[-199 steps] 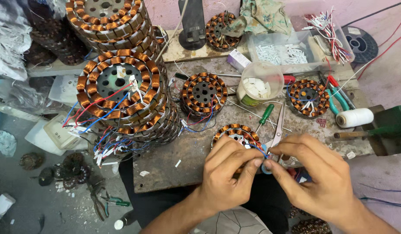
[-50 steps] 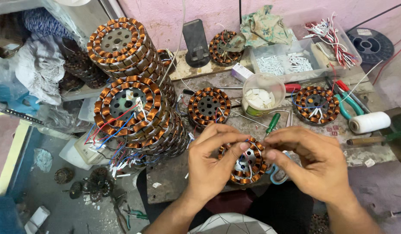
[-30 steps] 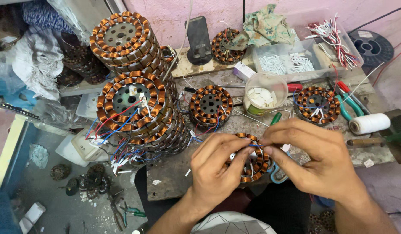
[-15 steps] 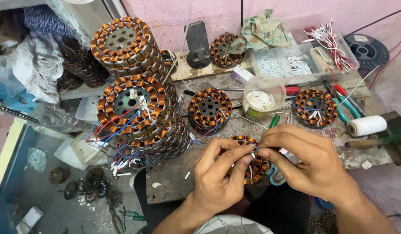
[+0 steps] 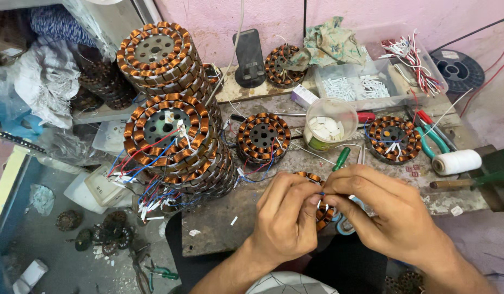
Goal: The person wires a motor stator by hand, threading colored wires through the metal slots and securing them while sitting at a cluttered workbench with multiple finished stators nearby.
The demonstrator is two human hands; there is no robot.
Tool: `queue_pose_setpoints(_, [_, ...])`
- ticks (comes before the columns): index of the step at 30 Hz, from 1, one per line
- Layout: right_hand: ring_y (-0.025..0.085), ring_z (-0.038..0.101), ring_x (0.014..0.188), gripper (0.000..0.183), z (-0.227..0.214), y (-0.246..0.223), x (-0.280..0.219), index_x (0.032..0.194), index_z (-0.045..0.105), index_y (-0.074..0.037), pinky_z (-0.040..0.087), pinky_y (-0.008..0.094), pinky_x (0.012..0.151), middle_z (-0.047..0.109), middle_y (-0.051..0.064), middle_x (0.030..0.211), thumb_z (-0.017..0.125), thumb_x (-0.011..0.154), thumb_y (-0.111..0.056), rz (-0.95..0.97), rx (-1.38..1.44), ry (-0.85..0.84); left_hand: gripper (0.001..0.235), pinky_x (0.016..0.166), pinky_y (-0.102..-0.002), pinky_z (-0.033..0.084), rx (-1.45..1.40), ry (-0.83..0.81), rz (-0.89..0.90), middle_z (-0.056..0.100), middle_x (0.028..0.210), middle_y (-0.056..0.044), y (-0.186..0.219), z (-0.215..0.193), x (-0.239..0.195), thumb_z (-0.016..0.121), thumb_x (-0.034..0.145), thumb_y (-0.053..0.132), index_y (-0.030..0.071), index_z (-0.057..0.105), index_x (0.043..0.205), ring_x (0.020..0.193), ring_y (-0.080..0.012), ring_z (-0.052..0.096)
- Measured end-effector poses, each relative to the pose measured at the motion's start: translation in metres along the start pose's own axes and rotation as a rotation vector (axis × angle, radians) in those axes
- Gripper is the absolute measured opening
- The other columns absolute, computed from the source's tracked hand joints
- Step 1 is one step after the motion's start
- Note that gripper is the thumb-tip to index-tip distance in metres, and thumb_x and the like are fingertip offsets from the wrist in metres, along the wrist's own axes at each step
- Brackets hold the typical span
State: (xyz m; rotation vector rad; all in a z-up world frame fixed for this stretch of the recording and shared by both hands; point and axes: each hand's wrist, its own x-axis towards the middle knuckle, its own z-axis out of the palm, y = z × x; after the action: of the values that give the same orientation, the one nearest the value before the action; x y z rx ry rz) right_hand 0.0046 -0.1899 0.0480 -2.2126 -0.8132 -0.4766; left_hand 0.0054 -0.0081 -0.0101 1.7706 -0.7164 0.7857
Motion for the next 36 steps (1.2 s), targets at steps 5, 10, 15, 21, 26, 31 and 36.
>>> queue_pose_setpoints(5, [0.021,0.074,0.085,0.018,0.0,-0.004,-0.001,0.095,0.07,-0.002,0.058,0.03,0.075,0.072,0.009,0.096,0.076,0.079,-0.002,0.022,-0.025,0.025,0.01,0.08,-0.043,0.055,0.018,-0.006,0.045,0.06,0.099,-0.018,0.0,0.003,-0.002,0.062,0.095,-0.001,-0.004,0.06,0.105,0.088,-0.0341,0.064])
queue_pose_setpoints(10, [0.018,0.074,0.08,0.017,0.001,-0.006,-0.002,0.092,0.07,-0.002,0.059,0.028,0.071,0.073,0.008,0.092,0.077,0.077,-0.005,0.031,0.022,0.003,0.002,0.07,-0.04,0.054,-0.089,-0.045,-0.011,0.06,0.093,-0.016,0.001,0.003,-0.006,0.059,0.097,-0.001,-0.002,0.059,0.098,0.08,-0.0317,0.064])
queue_pose_setpoints(15, [0.017,0.074,0.083,0.016,-0.002,-0.005,-0.001,0.092,0.071,-0.002,0.059,0.028,0.073,0.075,0.007,0.093,0.077,0.077,-0.005,0.081,0.084,-0.034,0.003,0.068,-0.04,0.055,-0.124,-0.062,-0.053,0.061,0.093,-0.016,0.002,-0.001,-0.008,0.06,0.099,0.0,-0.002,0.059,0.099,0.078,-0.0302,0.065])
queue_pose_setpoints(21, [0.017,0.074,0.081,0.016,-0.003,0.001,-0.003,0.094,0.074,-0.001,0.06,0.028,0.072,0.077,0.007,0.093,0.079,0.079,-0.005,0.228,0.267,-0.025,0.011,0.077,-0.04,0.058,0.054,-0.041,0.091,0.062,0.102,-0.016,0.0,-0.004,-0.009,0.066,0.1,0.003,-0.003,0.062,0.109,0.087,-0.0321,0.068])
queue_pose_setpoints(26, [0.016,0.071,0.081,0.015,-0.002,0.001,-0.008,0.09,0.07,-0.002,0.059,0.027,0.071,0.075,0.006,0.089,0.076,0.077,-0.004,0.173,0.153,-0.066,0.01,0.074,-0.042,0.056,0.065,-0.049,0.117,0.06,0.096,-0.015,-0.002,-0.003,-0.01,0.066,0.096,0.002,-0.002,0.061,0.104,0.082,-0.0321,0.066])
queue_pose_setpoints(31, [0.016,0.069,0.074,0.021,0.001,-0.006,-0.008,0.094,0.065,-0.003,0.058,0.026,0.068,0.07,0.006,0.09,0.077,0.077,-0.005,0.122,0.08,-0.123,0.004,0.071,-0.041,0.055,-0.046,-0.053,0.048,0.06,0.095,-0.015,0.0,-0.001,-0.01,0.062,0.098,0.0,-0.002,0.06,0.101,0.08,-0.031,0.065])
queue_pose_setpoints(36, [0.019,0.071,0.076,0.026,-0.002,-0.007,-0.003,0.097,0.064,-0.002,0.058,0.028,0.068,0.07,0.008,0.093,0.076,0.074,-0.002,0.044,0.07,-0.168,0.005,0.064,-0.039,0.053,-0.182,-0.103,-0.085,0.06,0.09,-0.016,0.002,-0.003,-0.011,0.058,0.099,0.0,-0.002,0.058,0.095,0.072,-0.0288,0.064])
